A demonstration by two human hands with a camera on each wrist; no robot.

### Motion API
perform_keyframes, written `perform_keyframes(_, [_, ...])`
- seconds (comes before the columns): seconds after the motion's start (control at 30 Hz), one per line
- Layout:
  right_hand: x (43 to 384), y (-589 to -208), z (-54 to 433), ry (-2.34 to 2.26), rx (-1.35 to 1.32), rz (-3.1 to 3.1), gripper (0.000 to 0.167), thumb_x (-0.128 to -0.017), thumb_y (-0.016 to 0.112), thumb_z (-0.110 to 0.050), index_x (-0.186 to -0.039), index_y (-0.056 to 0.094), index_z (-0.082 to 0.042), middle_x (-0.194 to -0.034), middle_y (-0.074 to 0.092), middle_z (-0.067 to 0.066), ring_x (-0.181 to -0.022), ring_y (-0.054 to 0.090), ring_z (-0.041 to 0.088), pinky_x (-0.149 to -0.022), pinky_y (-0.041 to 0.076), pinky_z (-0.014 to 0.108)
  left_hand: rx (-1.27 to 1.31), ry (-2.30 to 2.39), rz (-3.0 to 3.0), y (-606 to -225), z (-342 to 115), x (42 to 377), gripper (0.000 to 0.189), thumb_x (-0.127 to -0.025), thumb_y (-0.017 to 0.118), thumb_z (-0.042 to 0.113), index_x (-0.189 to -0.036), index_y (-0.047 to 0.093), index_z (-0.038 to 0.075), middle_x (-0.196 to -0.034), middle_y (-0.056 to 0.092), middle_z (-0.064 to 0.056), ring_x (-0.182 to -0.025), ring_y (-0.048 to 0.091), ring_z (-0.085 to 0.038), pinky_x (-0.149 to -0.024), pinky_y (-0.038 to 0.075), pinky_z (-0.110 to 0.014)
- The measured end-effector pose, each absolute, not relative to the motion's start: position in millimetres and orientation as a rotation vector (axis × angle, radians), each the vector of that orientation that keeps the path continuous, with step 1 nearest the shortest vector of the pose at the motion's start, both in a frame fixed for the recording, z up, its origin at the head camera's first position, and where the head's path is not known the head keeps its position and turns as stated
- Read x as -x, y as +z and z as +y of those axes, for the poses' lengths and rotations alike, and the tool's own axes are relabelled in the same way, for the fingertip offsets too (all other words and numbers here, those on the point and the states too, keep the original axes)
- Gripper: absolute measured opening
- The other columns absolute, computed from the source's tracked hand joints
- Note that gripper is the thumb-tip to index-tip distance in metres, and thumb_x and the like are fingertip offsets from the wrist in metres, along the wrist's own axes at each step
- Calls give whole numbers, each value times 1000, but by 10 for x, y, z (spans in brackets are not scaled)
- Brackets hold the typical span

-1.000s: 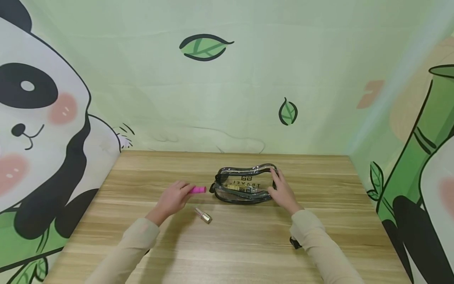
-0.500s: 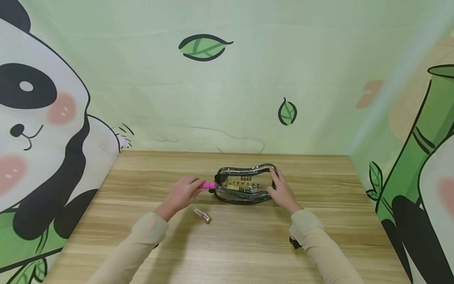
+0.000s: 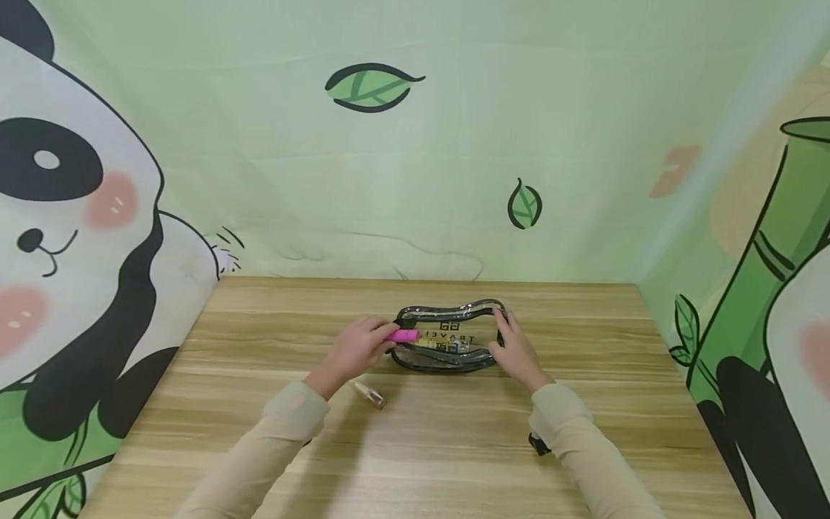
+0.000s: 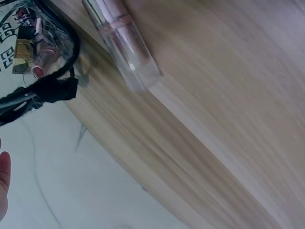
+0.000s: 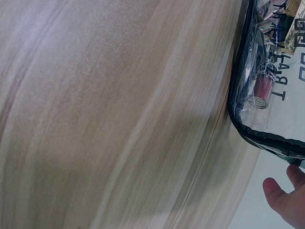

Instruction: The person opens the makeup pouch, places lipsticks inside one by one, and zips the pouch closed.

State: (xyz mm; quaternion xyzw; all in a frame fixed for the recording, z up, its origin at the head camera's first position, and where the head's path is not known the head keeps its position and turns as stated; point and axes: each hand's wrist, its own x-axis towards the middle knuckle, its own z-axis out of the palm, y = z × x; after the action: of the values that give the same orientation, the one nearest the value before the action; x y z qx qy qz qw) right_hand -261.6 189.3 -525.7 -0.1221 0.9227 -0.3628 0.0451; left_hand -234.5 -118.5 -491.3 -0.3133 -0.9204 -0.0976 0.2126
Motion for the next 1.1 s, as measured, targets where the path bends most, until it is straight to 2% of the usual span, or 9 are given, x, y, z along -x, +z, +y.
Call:
perform_keyframes(0.23, [2600,-5239,1892,-1110,362,2807,70,-83,41,-14,-143,7,-19,-147,2,22,-126,20,49,-88,33,59,878,-255,-2597,-4857,-1045,2350,30,-82,61,26,-109,61,13,-98,61,-2,-90,56,-16,-81,48,-27])
perform_keyframes(0.4, [2598,-5246,1892,-1109,371,2813,69,-82,41,-14,-143,8,-17,-146,2,23,-126,21,49,-86,34,56,907,-245,-2564,-4851,-957,2379,25,-83,60,26,-105,62,14,-95,60,1,-86,56,-14,-78,48,-25])
perform_keyframes(0.63, [2605,-5262,1885,-1123,369,2819,69,-82,41,-15,-143,9,-17,-146,3,23,-126,21,49,-92,31,60,936,-197,-2592,-4834,-835,2401,24,-85,56,27,-105,62,15,-92,59,2,-82,54,-12,-74,47,-23])
perform_keyframes(0.83, [2609,-5258,1888,-1122,373,2819,69,-82,41,-14,-143,10,-17,-146,3,23,-126,21,49,-91,31,60,924,-171,-2603,-4811,-772,2404,23,-85,57,27,-105,62,16,-89,59,2,-78,53,-12,-70,47,-24])
perform_keyframes(1.1, [2611,-5261,1884,-1110,383,2826,70,-81,42,-14,-143,10,-17,-146,4,23,-125,23,49,-89,33,58,866,-55,-2682,-4837,-687,2439,23,-86,55,30,-106,60,20,-96,60,3,-85,55,-13,-74,47,-25])
